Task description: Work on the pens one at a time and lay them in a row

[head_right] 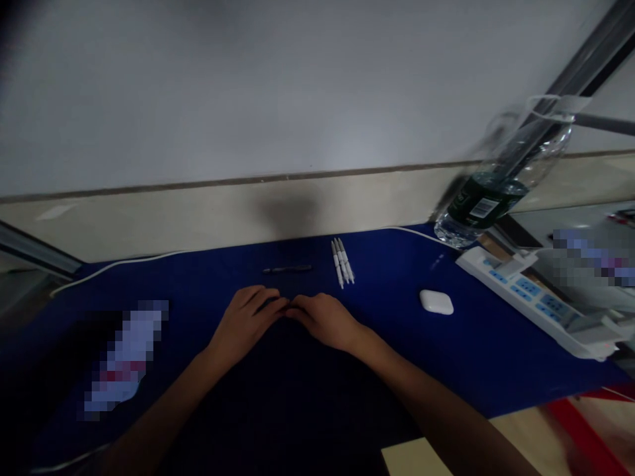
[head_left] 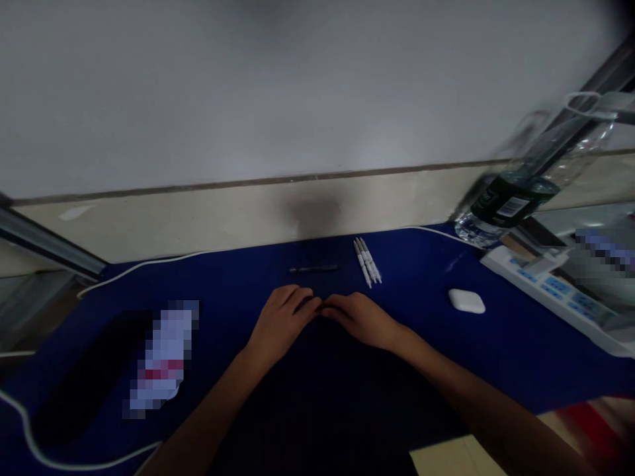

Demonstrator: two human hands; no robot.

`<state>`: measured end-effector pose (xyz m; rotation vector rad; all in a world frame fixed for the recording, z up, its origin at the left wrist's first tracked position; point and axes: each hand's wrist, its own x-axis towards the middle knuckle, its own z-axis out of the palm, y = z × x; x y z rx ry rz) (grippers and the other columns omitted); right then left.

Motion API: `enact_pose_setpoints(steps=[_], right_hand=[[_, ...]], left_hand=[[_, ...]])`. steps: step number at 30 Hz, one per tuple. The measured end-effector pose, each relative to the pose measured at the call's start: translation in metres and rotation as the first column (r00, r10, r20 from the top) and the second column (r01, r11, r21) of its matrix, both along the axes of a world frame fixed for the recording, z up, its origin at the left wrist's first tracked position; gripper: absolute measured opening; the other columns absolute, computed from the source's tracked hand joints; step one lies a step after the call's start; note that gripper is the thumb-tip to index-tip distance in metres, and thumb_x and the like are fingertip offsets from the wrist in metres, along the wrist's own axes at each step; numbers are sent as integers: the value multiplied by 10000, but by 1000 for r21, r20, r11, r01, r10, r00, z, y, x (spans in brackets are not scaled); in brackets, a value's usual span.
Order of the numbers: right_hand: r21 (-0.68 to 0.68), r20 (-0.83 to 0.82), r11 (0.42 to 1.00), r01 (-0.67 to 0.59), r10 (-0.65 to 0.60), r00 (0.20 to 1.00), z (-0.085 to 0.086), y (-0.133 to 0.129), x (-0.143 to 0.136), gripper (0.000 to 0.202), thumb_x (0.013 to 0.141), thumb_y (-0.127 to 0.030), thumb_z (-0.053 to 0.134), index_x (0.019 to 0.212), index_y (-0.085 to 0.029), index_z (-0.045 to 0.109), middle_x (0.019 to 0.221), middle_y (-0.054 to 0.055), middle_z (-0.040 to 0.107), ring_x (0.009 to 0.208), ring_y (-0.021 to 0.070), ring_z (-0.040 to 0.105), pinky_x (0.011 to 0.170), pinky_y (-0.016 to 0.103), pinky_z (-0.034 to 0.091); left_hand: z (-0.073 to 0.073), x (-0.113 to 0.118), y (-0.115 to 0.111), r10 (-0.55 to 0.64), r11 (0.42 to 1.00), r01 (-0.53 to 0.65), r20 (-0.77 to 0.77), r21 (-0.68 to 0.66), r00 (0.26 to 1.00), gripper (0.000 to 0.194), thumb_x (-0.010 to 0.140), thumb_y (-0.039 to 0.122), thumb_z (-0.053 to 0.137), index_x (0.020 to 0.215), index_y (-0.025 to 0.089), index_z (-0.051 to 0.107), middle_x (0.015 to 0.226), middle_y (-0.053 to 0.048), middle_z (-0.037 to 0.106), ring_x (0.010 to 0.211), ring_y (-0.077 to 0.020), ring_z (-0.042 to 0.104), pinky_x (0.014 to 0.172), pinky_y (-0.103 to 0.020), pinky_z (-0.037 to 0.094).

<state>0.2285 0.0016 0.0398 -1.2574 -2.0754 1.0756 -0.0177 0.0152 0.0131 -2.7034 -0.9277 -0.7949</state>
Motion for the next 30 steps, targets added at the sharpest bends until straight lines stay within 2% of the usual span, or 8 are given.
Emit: enact_pose_setpoints(steps=[3,7,11,14,19,21,26,30], right_hand=[[-113,-129,993,-16,2,992,3,-1,1,244,1118,-405,531,979,-301,702,753,-1,732,669,230,696,685,372,530],[-352,-394,935,-47,-103,914,6,-1,-1,78,1090,-367,554,1081,-291,567,699,-36,710,570,200,655,621,356,528],[-460,-513,887,-24,-244,823,14,0,1,294,999,-405,718,1143,-297,486,698,-41,731,530,196,649,587,355,520],[-449,-593,892,-43,-262,762,17,2,4,371,1014,-535,738,1163,-300,494,688,-35,738,506,200,632,566,354,487],[-391,-699,918,62,-340,629,11,9,4,509,1021,-754,694,905,-273,572,645,-32,586,563,168,567,579,337,435],[-388,-726,918,84,-361,586,9,12,4,494,993,-722,758,910,-250,639,691,-30,555,573,149,530,564,325,402],[-427,-780,900,86,-414,470,13,14,10,414,941,-470,878,1245,-274,675,757,-60,568,539,106,420,537,284,357],[-465,-787,884,42,-435,438,15,15,14,414,944,-484,866,1223,-246,672,690,-92,490,495,74,327,499,248,273]], left_hand=[[1,-5,5,150,988,-145,144,-47,978,295,1192,409,550,1448,314,663,1331,-108,708,1197,-297,700,1008,-476,598],[2,-8,10,361,933,-320,383,-167,850,317,1187,386,516,1424,232,659,1301,-140,726,1145,-286,700,941,-438,620],[1,-7,11,271,949,-192,336,-248,902,263,1170,254,511,1135,220,770,1003,-65,806,998,-241,727,912,-379,619],[-4,-4,10,152,971,-81,319,-224,935,271,1169,239,536,1144,205,803,988,-62,833,950,-223,742,888,-355,629],[-7,1,9,125,975,-47,363,-215,924,268,1179,296,570,1128,213,820,931,-55,830,885,-213,754,825,-340,644],[-5,2,7,127,969,-34,375,-246,918,259,1175,307,587,1114,215,821,925,-52,831,873,-210,755,807,-333,646],[2,9,-1,133,925,35,409,-378,903,235,1151,318,639,1039,223,824,861,-31,812,847,-198,738,711,-283,612],[11,20,-13,124,861,142,471,-489,874,174,1100,278,705,1005,221,840,850,-32,804,828,-189,730,670,-260,569]])
